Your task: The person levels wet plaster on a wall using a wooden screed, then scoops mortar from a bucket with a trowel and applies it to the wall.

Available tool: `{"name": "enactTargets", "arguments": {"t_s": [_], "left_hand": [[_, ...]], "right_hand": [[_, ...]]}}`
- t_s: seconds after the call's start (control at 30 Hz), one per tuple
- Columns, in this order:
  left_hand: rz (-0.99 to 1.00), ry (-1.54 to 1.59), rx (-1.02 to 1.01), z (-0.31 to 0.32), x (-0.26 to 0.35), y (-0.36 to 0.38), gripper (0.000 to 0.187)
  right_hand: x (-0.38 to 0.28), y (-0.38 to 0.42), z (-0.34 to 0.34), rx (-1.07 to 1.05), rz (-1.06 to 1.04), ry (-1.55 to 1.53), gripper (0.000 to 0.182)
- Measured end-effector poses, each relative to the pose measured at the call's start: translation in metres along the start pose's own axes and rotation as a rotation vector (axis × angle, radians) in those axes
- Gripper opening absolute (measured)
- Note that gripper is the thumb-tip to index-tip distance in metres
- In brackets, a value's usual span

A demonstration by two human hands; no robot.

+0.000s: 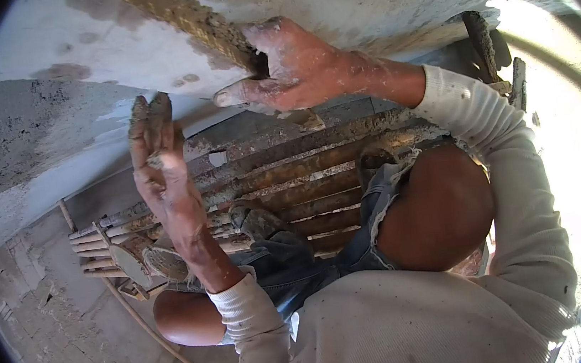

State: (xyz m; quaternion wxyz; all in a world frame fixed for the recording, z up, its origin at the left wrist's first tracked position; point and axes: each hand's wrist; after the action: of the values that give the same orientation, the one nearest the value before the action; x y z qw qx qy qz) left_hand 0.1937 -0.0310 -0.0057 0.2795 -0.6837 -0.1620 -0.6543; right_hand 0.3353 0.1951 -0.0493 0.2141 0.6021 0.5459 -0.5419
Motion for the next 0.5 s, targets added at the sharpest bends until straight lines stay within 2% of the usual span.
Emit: {"name": "enactTargets", "arguments": {"t_s": [0.03, 0.13, 0.23, 0.27, 0.37, 0.47, 0.5], "left_hand": [[0.133, 0.145, -0.045, 0.004, 0.004, -0.008, 0.079], [0.184, 0.260, -0.053, 0.040, 0.010, -0.032, 0.076], [0.112, -0.164, 0.090, 0.057, -0.013, -0.041, 0.067], [0.044, -0.087, 0.069, 0.060, -0.022, -0.044, 0.055], [-0.070, -0.143, -0.040, 0.070, -0.049, -0.045, 0.045], [-0.142, -0.162, -0.083, 0.083, -0.072, -0.042, 0.037], [-0.142, -0.191, -0.092, 0.084, -0.081, -0.040, 0.037]], "right_hand": [[0.016, 0.011, 0.006, 0.000, 0.035, -0.039, 0.042], [0.057, 0.042, 0.013, 0.003, 0.108, -0.070, 0.046], [0.096, 0.066, 0.019, 0.109, -0.036, 0.048, 0.051], [0.106, 0.072, 0.019, 0.126, -0.074, 0.094, 0.052], [0.128, 0.093, 0.019, 0.117, -0.091, 0.211, 0.054], [0.178, 0.113, 0.032, 0.098, -0.090, 0.112, 0.055], [0.179, 0.115, 0.031, 0.085, -0.026, 0.093, 0.056]]}}
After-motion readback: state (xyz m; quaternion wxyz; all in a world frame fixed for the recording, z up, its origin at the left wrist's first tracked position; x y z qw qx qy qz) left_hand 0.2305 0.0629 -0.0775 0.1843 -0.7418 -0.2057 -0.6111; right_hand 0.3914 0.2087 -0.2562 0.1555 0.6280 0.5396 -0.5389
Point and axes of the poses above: each hand's wrist, its own y-axis away from the middle knuckle, its own z-axis out of the palm, x = y × z
